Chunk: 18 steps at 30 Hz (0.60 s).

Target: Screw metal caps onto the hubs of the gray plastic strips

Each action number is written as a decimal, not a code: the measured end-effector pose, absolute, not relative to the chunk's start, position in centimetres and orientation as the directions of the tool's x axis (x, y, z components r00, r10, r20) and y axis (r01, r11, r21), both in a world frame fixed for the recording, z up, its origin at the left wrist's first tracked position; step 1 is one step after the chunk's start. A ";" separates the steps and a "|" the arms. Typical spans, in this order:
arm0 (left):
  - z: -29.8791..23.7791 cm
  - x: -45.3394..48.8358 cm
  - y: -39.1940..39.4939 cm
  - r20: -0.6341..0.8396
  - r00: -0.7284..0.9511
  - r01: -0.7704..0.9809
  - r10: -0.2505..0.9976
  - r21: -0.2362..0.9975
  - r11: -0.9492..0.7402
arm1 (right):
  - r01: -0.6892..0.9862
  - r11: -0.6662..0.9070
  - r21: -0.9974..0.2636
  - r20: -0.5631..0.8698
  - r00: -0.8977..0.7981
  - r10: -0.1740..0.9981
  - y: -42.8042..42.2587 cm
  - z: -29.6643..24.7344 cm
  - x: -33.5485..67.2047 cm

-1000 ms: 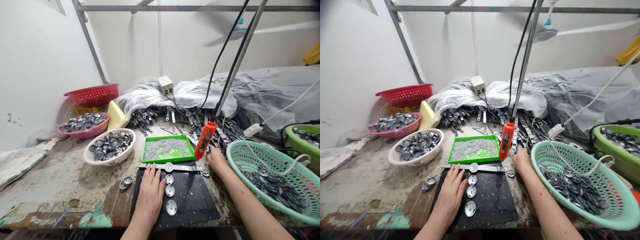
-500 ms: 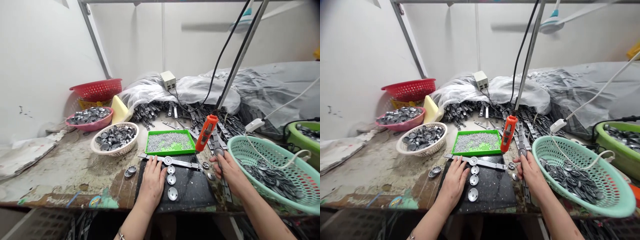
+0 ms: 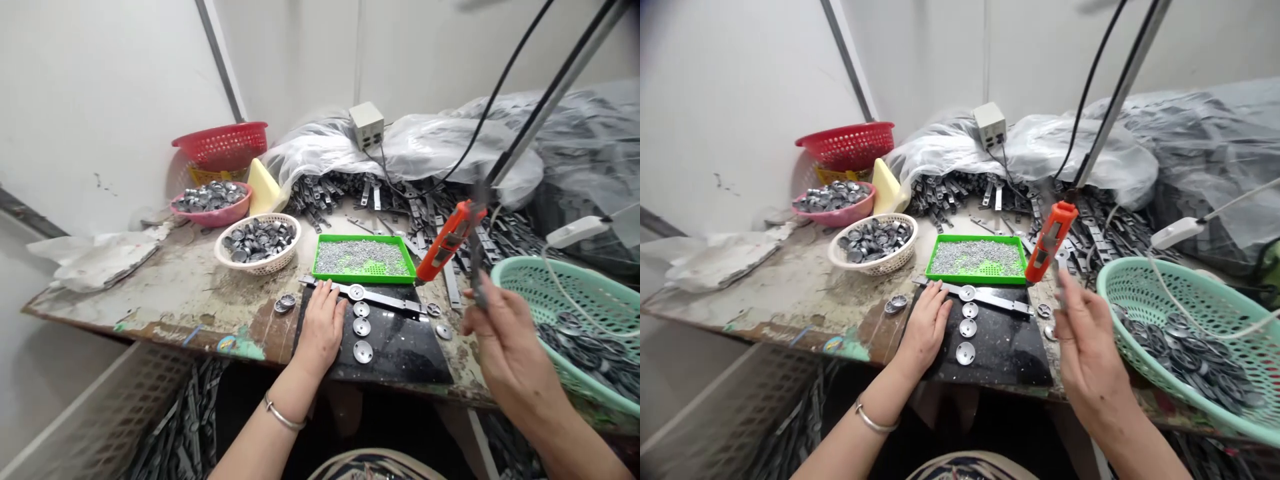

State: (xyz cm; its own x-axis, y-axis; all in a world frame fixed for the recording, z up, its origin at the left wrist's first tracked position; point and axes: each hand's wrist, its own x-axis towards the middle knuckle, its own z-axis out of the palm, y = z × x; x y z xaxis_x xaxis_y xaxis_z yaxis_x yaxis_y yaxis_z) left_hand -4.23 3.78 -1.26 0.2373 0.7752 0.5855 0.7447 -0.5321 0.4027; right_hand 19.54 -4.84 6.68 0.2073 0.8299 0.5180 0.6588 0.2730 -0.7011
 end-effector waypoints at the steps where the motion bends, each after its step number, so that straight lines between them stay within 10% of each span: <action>1: -1.1 -4.3 3.6 0.588 0.213 0.751 0.781 0.413 -0.516 | 0.714 0.330 -0.618 0.534 0.073 0.842 -4.6 6.1 19.2; 10: -0.1 -5.7 -0.3 0.609 0.024 0.816 0.792 0.446 -0.367 | 0.807 0.489 -0.330 0.482 -0.302 0.823 0.0 -0.1 15.7; 18: 0.0 -5.5 0.7 0.482 0.437 0.779 0.759 0.220 -0.588 | 0.905 0.417 -0.087 0.441 -0.341 0.830 0.9 -0.6 15.1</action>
State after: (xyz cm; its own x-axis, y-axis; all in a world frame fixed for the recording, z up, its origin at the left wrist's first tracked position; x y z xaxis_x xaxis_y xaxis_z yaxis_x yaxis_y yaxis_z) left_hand -5.46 0.74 0.05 0.4367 0.7595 0.4821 0.7786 -0.5876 0.2202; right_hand 15.13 0.85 -0.61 -0.3406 0.8301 0.4414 0.9045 0.4174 -0.0871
